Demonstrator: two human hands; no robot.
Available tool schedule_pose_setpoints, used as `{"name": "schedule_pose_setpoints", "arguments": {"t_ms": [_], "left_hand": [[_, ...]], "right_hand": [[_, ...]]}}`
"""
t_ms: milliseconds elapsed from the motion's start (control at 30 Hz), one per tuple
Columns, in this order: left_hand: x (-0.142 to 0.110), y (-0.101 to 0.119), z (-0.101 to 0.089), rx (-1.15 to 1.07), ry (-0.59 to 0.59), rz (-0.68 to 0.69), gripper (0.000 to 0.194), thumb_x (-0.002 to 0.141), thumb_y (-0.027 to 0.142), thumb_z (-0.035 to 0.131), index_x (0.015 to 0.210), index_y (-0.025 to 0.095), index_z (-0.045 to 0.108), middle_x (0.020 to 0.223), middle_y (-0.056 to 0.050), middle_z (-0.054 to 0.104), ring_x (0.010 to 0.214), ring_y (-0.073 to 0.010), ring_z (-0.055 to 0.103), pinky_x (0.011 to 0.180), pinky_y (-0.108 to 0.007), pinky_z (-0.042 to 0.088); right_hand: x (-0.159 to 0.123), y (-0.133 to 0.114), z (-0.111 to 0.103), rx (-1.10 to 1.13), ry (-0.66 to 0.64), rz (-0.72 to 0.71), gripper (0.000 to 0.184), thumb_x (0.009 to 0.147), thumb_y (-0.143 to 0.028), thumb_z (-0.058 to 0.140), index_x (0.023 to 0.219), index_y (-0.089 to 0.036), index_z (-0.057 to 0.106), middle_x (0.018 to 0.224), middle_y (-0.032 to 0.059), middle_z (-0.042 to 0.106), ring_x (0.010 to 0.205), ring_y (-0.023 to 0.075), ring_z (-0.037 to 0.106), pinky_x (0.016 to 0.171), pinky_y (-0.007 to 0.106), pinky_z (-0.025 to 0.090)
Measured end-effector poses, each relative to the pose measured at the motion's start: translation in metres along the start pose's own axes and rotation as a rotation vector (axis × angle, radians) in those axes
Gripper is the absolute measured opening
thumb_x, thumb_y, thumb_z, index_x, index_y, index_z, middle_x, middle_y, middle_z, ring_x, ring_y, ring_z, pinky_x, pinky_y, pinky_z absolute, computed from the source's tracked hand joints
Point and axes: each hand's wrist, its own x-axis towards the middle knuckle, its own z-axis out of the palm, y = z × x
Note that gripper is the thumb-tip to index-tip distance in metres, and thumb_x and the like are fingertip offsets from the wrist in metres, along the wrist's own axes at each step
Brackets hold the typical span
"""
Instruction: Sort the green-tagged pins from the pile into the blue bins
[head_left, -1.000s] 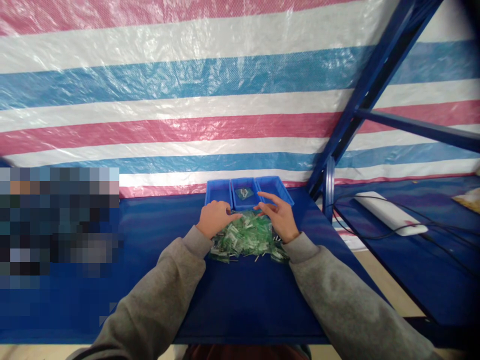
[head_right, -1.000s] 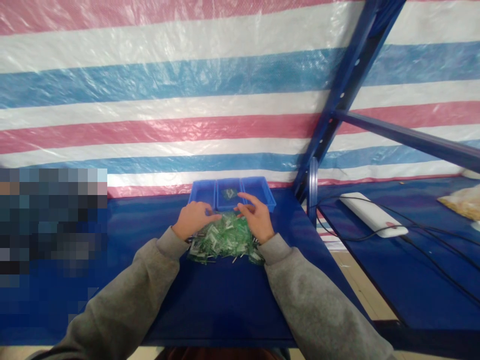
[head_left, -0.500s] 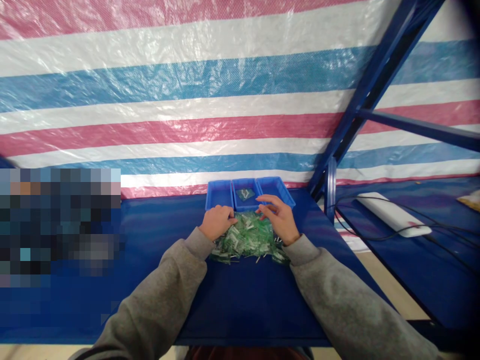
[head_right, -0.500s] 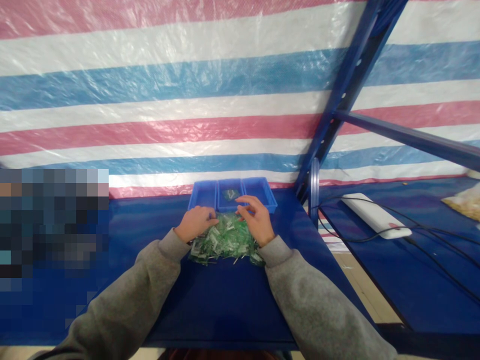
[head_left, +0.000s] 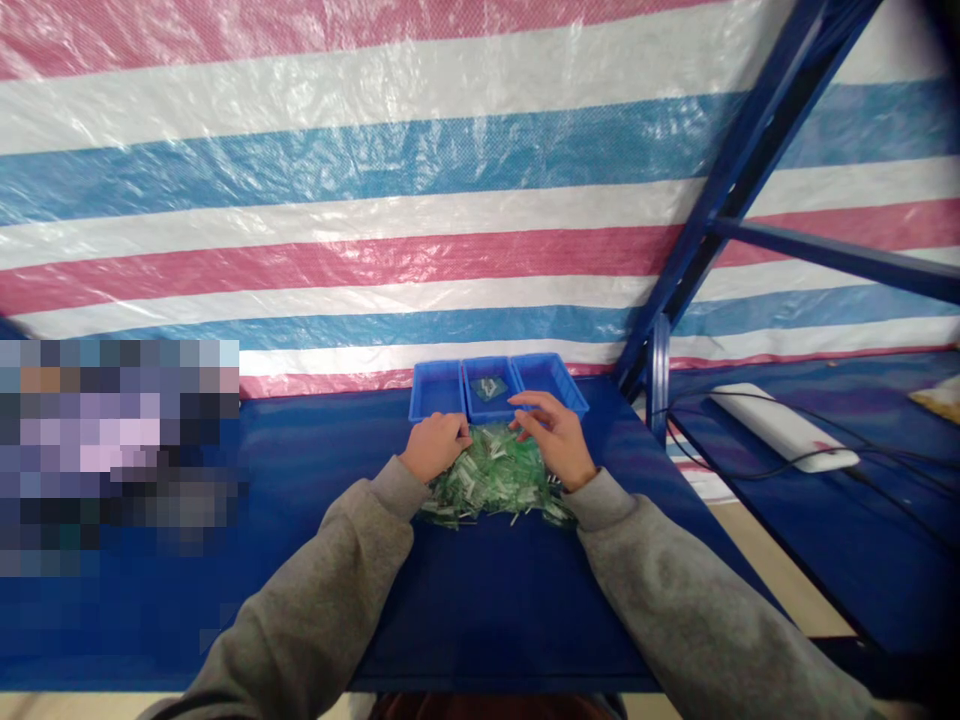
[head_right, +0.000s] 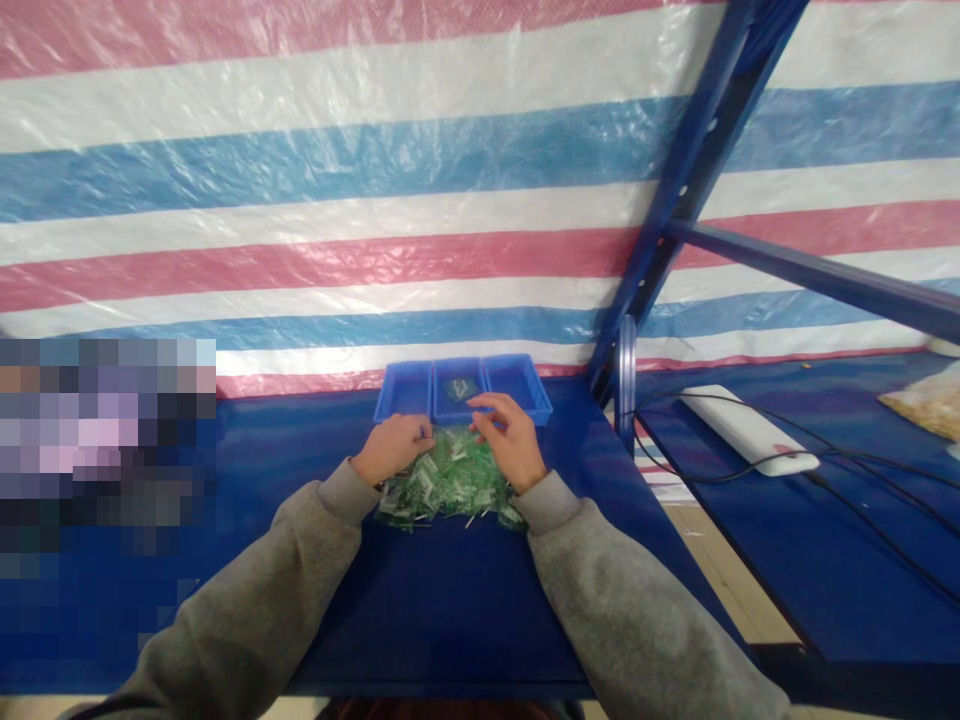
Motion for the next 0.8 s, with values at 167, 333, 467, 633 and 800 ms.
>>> {"name": "schedule_pose_setpoints", "arguments": {"t_ms": [167, 333, 467, 633, 800], "left_hand": [[0.001, 0.000, -0.002, -0.027, 0.023, 0.052, 0.010, 0.082, 0.028, 0.057, 0.085, 0.022, 0.063, 0.083, -0.002, 0.066, 0.082, -0.0195, 0.059, 0.071, -0.026, 0.044], [0.003, -0.002, -0.005, -0.092, 0.062, 0.126, 0.010, 0.085, 0.027, 0.053, 0.089, 0.021, 0.059, 0.075, -0.001, 0.063, 0.073, -0.0175, 0.058, 0.064, -0.025, 0.040], [0.004, -0.006, -0.009, -0.183, 0.114, 0.194, 0.007, 0.087, 0.023, 0.048, 0.090, 0.021, 0.055, 0.077, 0.000, 0.061, 0.072, -0.0162, 0.057, 0.065, -0.025, 0.038], [0.002, 0.002, -0.020, -0.341, 0.262, 0.274, 0.004, 0.087, 0.019, 0.046, 0.086, 0.020, 0.049, 0.071, 0.002, 0.053, 0.067, -0.0143, 0.052, 0.063, -0.024, 0.034], [-0.002, 0.016, -0.021, -0.560, 0.373, 0.258, 0.008, 0.090, 0.025, 0.043, 0.086, 0.018, 0.046, 0.066, 0.003, 0.049, 0.060, -0.0121, 0.047, 0.060, -0.023, 0.034]], "right_hand": [[-0.001, -0.001, 0.000, -0.017, -0.005, 0.000, 0.025, 0.081, -0.040, 0.060, 0.098, -0.022, 0.065, 0.109, 0.0082, 0.056, 0.070, 0.0157, 0.062, 0.053, 0.029, 0.055], [-0.001, 0.000, 0.000, -0.058, -0.005, -0.008, 0.026, 0.082, -0.040, 0.059, 0.098, -0.021, 0.065, 0.108, 0.0087, 0.057, 0.065, 0.0135, 0.060, 0.048, 0.026, 0.051], [-0.001, -0.003, -0.002, -0.155, 0.014, -0.041, 0.026, 0.084, -0.040, 0.056, 0.098, -0.020, 0.066, 0.101, 0.0080, 0.060, 0.064, 0.0131, 0.057, 0.045, 0.024, 0.045], [-0.003, -0.013, 0.000, -0.268, 0.000, -0.105, 0.027, 0.088, -0.040, 0.050, 0.103, -0.022, 0.065, 0.104, 0.0075, 0.061, 0.079, 0.0165, 0.057, 0.056, 0.026, 0.046], [-0.006, -0.015, 0.004, -0.321, -0.089, -0.150, 0.042, 0.081, -0.042, 0.061, 0.119, -0.023, 0.057, 0.100, 0.0063, 0.061, 0.075, 0.0159, 0.055, 0.062, 0.029, 0.046]]}}
